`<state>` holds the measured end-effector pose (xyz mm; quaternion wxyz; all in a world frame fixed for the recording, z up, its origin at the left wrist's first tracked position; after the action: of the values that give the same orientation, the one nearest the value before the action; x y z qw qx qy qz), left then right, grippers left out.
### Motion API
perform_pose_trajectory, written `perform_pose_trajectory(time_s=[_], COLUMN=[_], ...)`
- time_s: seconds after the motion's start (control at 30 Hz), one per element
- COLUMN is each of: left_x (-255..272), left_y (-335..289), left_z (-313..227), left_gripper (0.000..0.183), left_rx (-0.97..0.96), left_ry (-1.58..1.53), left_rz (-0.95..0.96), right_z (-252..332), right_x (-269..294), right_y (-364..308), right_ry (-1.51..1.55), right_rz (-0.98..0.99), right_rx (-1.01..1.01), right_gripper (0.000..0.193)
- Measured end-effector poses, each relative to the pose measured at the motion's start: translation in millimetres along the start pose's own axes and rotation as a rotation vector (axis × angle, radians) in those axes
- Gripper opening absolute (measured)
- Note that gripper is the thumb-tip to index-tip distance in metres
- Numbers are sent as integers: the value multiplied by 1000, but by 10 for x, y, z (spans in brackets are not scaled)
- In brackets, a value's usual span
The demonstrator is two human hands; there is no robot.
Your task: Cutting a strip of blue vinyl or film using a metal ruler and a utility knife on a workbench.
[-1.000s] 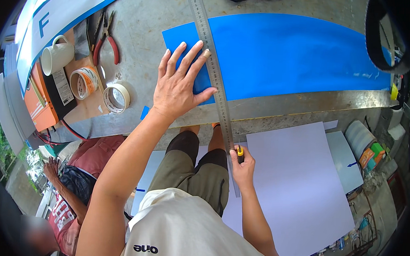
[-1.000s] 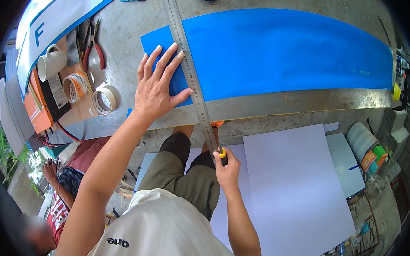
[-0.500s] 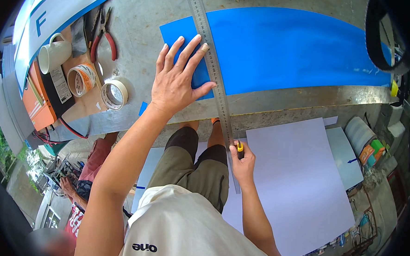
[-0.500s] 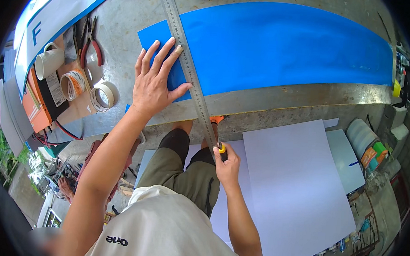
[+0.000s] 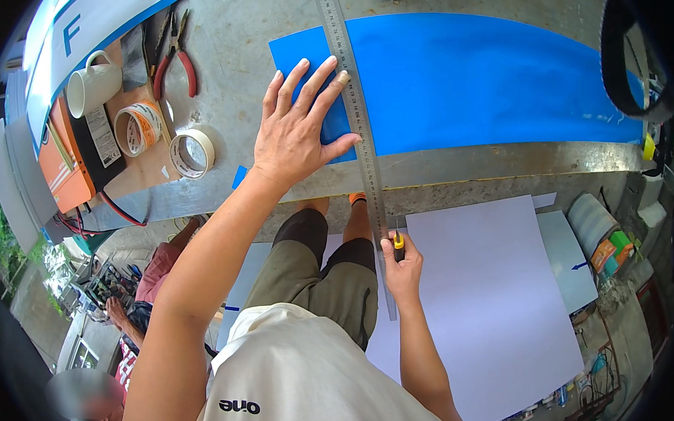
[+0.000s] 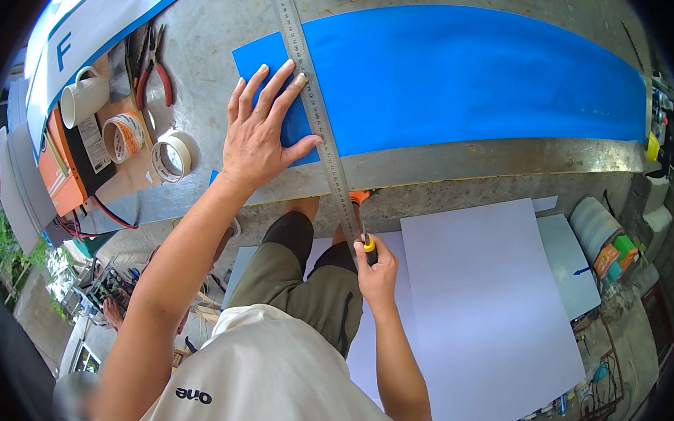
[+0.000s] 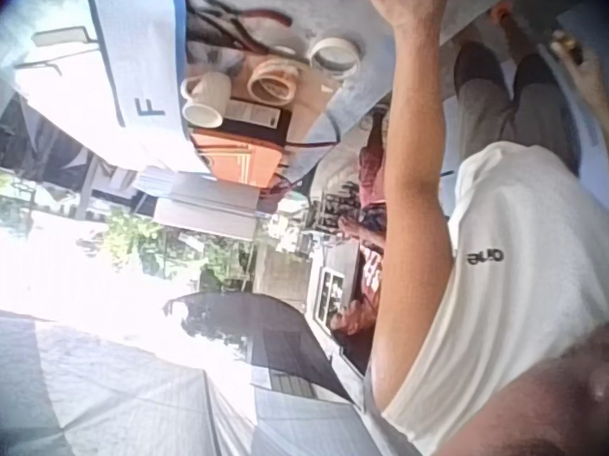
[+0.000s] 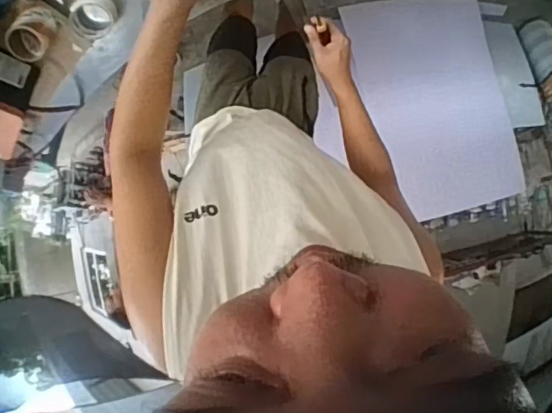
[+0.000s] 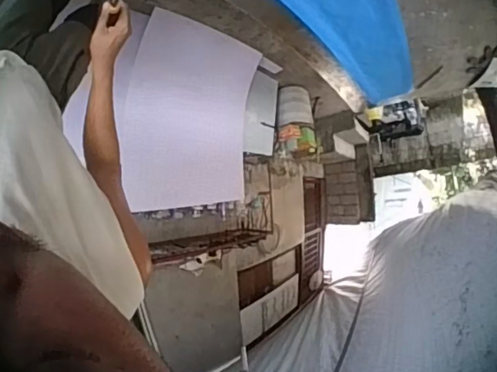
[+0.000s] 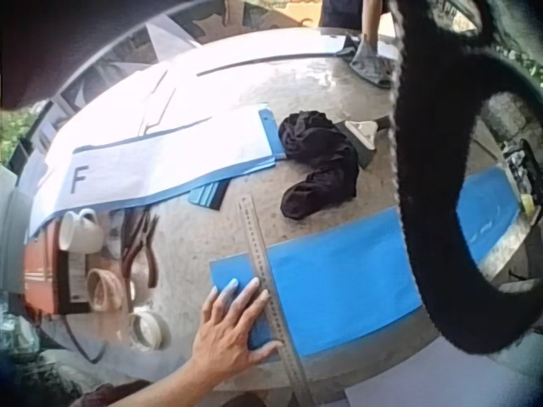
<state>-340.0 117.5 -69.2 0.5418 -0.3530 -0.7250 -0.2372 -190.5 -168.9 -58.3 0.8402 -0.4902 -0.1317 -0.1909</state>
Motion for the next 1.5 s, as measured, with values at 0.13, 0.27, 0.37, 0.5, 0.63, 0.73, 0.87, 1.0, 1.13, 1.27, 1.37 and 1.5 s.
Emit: perform_pose_trajectory(time_s=[0.13, 0.27, 0.37, 0.5, 0.63, 0.73, 0.87, 1.0, 1.13, 1.27, 1.37, 1.5], left_x=[-1, -2, -4, 2, 5, -6, -7, 1, 5, 1, -2, 0], left_y=[-4, -1, -4, -2, 6, -2, 0, 2, 4, 2, 4, 11], left_z=[5, 3, -1, 0, -1, -4, -1, -4, -7, -2, -1, -6], left_gripper=[91, 91, 91, 90, 90, 91, 91, 90, 90, 90, 90, 90], left_rx=[-1, -4, -6, -7, -8, -4, -2, -4, -8, -9, -12, -9], left_ry=[9, 5, 1, 2, 3, -11, -14, -17, -23, -18, -18, -19], left_rz=[-4, -6, -13, -24, -26, -20, -23, -31, -36, -33, -39, -33], right_z=[-8, -1, 20, 37, 7, 17, 11, -5, -12, -14, -26, -11], right_x=[-4, -2, -4, -3, -14, -9, -19, -24, -26, -21, -25, -16], right_y=[0, -5, -7, -9, -4, -12, -12, -7, -4, 3, 6, 6], right_ry=[-20, -4, 6, -6, 2, 3, 18, 21, 27, 23, 42, 27], right_rz=[-6, -2, -2, -6, -12, -23, -7, -15, -19, -12, 2, -5], right_rx=[-5, 6, 1, 8, 2, 8, -10, 2, 3, -6, -7, -12], right_gripper=[32, 32, 33, 34, 34, 34, 34, 35, 30, 30, 36, 29])
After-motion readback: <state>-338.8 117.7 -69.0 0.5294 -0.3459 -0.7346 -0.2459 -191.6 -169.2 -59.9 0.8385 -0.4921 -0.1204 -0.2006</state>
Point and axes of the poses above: each hand's wrist, its own y-axis towards the middle knuckle, its own x-axis out of the back of the hand, z = x × y, the point moved 2 cm from there along y, towards the middle knuckle, and after that the axes turned 13 degrees about -x, right-handed, at the moved point
